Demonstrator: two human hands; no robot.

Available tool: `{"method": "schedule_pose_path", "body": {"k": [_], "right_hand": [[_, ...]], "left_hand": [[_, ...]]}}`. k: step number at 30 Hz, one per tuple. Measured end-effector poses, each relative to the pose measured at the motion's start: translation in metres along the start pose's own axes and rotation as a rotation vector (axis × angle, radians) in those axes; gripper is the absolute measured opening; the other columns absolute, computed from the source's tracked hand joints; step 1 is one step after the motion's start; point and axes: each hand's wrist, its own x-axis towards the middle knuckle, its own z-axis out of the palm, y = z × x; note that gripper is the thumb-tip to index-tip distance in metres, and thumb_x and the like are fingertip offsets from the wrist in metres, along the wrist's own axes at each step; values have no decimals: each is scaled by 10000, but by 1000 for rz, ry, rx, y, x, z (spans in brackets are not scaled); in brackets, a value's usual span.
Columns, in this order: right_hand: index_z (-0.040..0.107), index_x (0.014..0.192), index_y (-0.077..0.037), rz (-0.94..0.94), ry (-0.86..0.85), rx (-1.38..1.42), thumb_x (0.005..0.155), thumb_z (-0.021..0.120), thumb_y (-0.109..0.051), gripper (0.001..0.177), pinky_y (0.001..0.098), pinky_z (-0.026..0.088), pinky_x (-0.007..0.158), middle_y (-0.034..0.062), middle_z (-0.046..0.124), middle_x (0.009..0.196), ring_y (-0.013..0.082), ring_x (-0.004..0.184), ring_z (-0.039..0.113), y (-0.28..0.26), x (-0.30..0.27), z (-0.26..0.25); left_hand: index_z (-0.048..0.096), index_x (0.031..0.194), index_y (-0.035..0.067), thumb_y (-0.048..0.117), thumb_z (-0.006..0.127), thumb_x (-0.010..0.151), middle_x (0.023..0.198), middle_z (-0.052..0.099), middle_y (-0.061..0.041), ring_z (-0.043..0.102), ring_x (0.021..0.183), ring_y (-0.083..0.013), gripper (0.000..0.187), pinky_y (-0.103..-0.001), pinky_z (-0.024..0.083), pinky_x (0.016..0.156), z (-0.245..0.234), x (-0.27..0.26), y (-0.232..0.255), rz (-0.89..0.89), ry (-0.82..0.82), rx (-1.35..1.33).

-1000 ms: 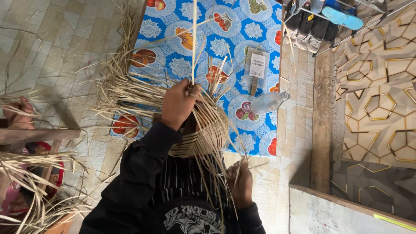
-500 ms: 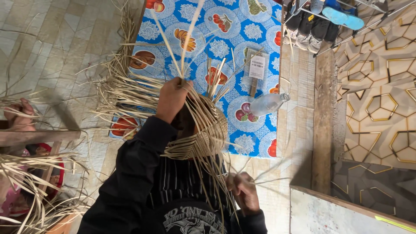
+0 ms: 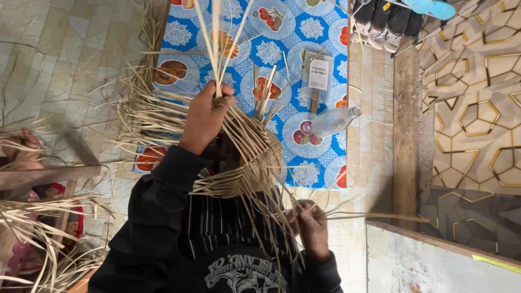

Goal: Weaving a basket using dried plant fibers around a wooden mold.

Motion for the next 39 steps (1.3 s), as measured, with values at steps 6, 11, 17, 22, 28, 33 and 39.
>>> {"method": "schedule_pose_path", "body": {"k": [6,11,17,22,28,33,39], "right_hand": [[632,812,-147,-218,-49,-121,924,581,-284,185,235,394,431,-32,586,607,77,485,498,-27,-6,7],[618,1158,5,-12,-26,-247,715,701,-318,555,297,509,634,37,581,819,133,683,548,-14,-14,-16],[704,914,-58,-250,-188,-20,871,657,-205,160,426,444,846,72,580,890,245,873,558,-35,-8,10],[737,850,-217,-377,-315,568,887,686,-276,87,514,300,970,-42,642,822,204,970,530,-6,3,-13],[599,1089,44,-95,-71,0,896,614,-236,340,392,496,736,54,593,577,215,681,638,-26,-2,19],[687,912,-155,-477,-87,-44,1002,444,-366,333,502,325,996,35,699,898,328,1074,554,-40,-5,23],[705,797,-232,-170,169,376,777,756,-319,102,521,318,994,-4,651,1086,216,1059,555,-18,-10,-18]], "left_hand": [[588,818,120,391,617,917,689,639,29,593,597,-84,290,-249,483,573,5,2,24,330,160,330],[591,880,189,412,680,850,880,650,98,609,808,-187,241,-473,292,782,-1,8,8,131,127,461],[577,753,180,557,548,876,748,573,8,550,789,-189,397,-381,364,781,-7,8,14,6,175,304],[629,1008,72,474,513,888,623,452,15,355,464,-79,435,-227,316,417,-9,12,12,-520,5,-156],[587,895,110,238,679,845,875,626,-34,618,806,-142,165,-302,513,789,-10,8,12,-257,59,-24],[660,868,141,535,446,882,785,692,0,612,664,-107,449,-277,465,626,-13,6,54,-68,87,138],[553,810,111,333,561,921,724,569,-19,481,486,-76,249,-201,443,421,-53,27,9,-507,319,-834]]}}
